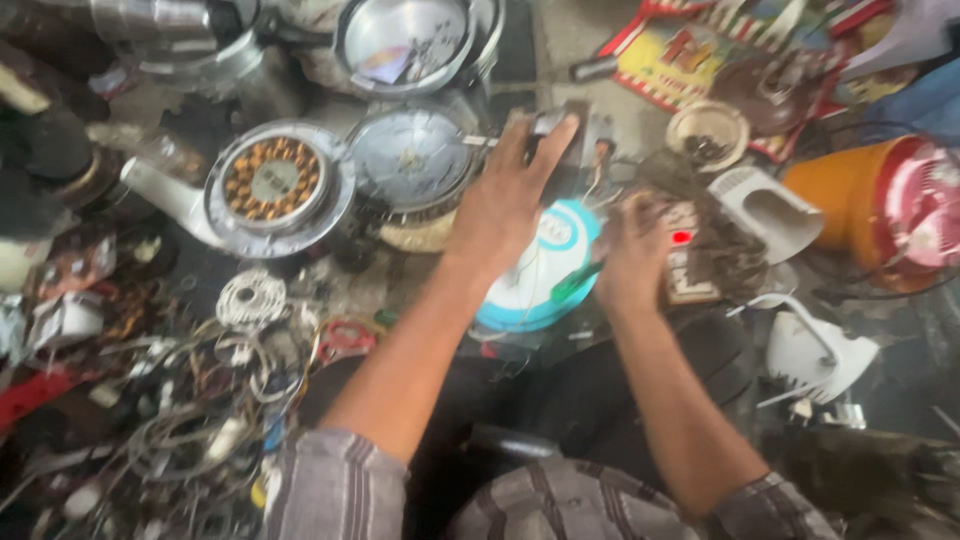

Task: The person is repairing an electric motor component, likely a fan motor, in a cluttered workshop. They use a screwdriver to adjust internal parts and a hammer to tap the motor housing while seated on the floor.

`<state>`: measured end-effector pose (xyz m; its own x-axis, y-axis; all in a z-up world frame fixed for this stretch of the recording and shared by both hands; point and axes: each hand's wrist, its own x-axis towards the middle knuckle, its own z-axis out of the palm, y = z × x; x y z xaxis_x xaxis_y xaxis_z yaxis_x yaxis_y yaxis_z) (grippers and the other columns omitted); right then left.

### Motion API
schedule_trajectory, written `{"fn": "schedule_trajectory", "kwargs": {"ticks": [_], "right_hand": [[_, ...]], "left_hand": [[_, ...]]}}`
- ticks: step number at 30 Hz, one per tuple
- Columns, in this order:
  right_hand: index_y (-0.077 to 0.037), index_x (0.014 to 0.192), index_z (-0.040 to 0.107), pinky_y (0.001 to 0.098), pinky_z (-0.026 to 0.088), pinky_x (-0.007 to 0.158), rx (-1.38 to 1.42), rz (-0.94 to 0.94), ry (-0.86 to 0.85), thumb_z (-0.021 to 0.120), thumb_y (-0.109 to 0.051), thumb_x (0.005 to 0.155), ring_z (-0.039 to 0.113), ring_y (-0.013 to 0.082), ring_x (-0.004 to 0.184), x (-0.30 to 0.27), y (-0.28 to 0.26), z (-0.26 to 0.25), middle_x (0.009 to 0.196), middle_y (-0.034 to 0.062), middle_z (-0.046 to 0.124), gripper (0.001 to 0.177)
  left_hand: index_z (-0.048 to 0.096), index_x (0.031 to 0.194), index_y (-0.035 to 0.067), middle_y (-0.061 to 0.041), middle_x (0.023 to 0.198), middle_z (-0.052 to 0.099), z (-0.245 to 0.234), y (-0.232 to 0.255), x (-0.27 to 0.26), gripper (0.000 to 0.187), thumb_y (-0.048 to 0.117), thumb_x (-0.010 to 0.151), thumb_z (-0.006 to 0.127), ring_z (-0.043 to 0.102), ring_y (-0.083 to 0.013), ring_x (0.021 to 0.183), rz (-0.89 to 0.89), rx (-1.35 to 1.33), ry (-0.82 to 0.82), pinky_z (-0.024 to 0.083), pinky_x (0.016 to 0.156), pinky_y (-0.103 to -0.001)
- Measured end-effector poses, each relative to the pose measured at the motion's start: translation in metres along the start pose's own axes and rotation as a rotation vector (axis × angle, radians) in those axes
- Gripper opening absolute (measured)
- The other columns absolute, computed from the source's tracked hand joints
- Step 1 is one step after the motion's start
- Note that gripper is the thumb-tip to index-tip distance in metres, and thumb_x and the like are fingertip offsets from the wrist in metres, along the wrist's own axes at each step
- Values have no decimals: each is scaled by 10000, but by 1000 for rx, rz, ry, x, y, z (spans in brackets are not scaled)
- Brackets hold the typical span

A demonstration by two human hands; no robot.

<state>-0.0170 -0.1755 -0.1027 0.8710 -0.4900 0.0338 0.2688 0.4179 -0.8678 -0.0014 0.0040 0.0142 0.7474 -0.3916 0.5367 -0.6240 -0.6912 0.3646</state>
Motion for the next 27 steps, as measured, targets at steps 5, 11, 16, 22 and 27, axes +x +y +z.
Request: {"fn": "schedule_trajectory", "kwargs": {"ticks": [5, 11, 16, 22, 27], "right_hand": [[-107, 1026, 564, 291, 385, 494, 142, 177, -60, 619, -291, 1088, 468, 103, 558, -6, -30, -19, 770, -6, 544, 201], [-142, 954, 526, 272, 359, 436, 8, 637, -334, 646, -269, 997, 427, 96, 493, -103, -19, -35, 733, -12, 525, 180], [-92, 1016, 597, 267, 364, 449, -209, 663, -402, 580, -329, 1034, 414, 92, 506, -128, 15, -50, 731, 5, 533, 238], [-66, 1073, 617, 327, 478, 563, -657, 527, -513, 606, -326, 1001, 541, 170, 650, -155, 79, -109, 811, 38, 593, 271], [-32, 1213, 650, 428, 552, 902, -1010, -42, -1009, 769, -293, 881, 700, 377, 1018, -154, 61, -110, 1083, 184, 695, 439]], "left_hand": [[298, 1596, 223, -203, 1555, 460, -16, -10, -26, 796, -14, 926, 654, 510, -407, 1399, 66, 56, 82, 501, 1124, -448], [561, 1379, 40, -183, 1248, 683, 15, 53, -141, 410, 163, 1005, 672, 696, -305, 1143, -347, -651, 134, 538, 990, -391], [719, 1143, 52, -119, 1057, 768, 39, 48, -172, 190, 183, 1050, 618, 749, -239, 972, -550, -644, 247, 572, 865, -337], [719, 1125, 28, -215, 1099, 742, 49, -155, -164, 353, 326, 1002, 574, 694, -389, 1053, -674, -256, 101, 527, 921, -470], [284, 1614, 114, -272, 1397, 569, 114, -285, -198, 743, 230, 911, 496, 578, -414, 1289, -1103, 150, -651, 410, 1115, -511]]}}
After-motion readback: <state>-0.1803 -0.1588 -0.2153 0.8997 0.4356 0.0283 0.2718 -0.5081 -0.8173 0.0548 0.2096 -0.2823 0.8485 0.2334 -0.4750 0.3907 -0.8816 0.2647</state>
